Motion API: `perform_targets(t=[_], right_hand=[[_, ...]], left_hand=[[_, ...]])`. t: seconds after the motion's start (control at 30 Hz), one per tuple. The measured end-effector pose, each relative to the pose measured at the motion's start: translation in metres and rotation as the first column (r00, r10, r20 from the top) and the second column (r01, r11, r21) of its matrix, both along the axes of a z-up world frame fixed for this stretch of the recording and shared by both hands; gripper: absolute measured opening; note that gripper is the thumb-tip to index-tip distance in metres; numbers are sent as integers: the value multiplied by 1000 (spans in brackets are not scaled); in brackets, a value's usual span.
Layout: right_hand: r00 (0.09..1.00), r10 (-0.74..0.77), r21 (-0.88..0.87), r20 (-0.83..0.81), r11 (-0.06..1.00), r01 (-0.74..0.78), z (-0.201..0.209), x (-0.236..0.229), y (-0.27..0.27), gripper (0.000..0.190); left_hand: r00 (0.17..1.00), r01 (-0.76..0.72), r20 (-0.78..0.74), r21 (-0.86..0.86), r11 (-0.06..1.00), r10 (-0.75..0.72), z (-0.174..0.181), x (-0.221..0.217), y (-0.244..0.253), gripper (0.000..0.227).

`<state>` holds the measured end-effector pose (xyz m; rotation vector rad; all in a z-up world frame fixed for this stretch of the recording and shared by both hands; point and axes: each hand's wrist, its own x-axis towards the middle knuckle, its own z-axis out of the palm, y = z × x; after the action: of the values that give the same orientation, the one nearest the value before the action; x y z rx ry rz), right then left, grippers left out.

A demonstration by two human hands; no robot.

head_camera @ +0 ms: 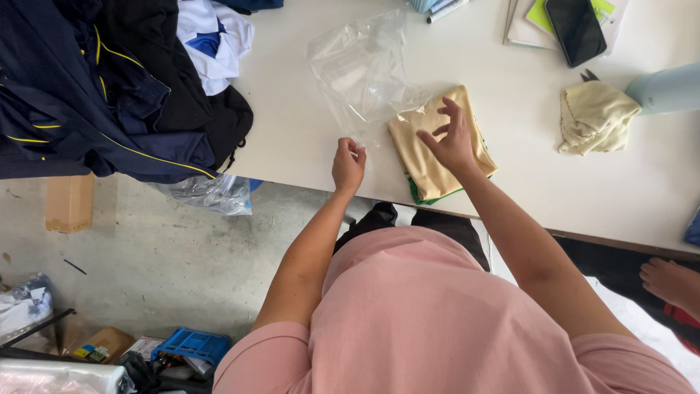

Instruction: The person folds a green and beige t-shirt, places it into a clear plastic bag, and seals the bag. They then use a marker to write on the bag before setting it aside. The process is repeated with another shirt.

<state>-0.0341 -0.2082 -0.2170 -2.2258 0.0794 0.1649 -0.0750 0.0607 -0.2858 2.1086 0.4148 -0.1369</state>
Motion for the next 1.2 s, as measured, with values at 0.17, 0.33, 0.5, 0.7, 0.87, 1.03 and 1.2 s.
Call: perform_targets(t=[0.17,0.33,0.5,0.7,0.87,1.03,1.2], right_hand=[[982,100,-151,161,986,-76,7,60,8,17],[991,116,172,63,977,-125,87,106,36,52],[818,214,54,534,957,-286,196,130,38,30],[671,115,152,732,933,-326,213,91,5,35],[908,-73,327,412,942,-73,116,107,-24,34],[968,-223,242,112,951,191,12,120,-50,19],[968,-249,45,14,968,248,-46,125,-61,18]], left_hand=[[982,-176,-94,-113,978,166,-19,1,-12,38],[976,-204,10,-328,922,219,46,51,0,33],[904,-64,351,-450,891,242,173,74,22,29],[648,77,758,-163,984,75,204,51,2,27],[866,-67,483,-145,987,129,130,60,-23,29],[974,-99,208,63,993,84,41,77,-44,23],[992,-129,20,188,974,128,-29,87,-51,20]])
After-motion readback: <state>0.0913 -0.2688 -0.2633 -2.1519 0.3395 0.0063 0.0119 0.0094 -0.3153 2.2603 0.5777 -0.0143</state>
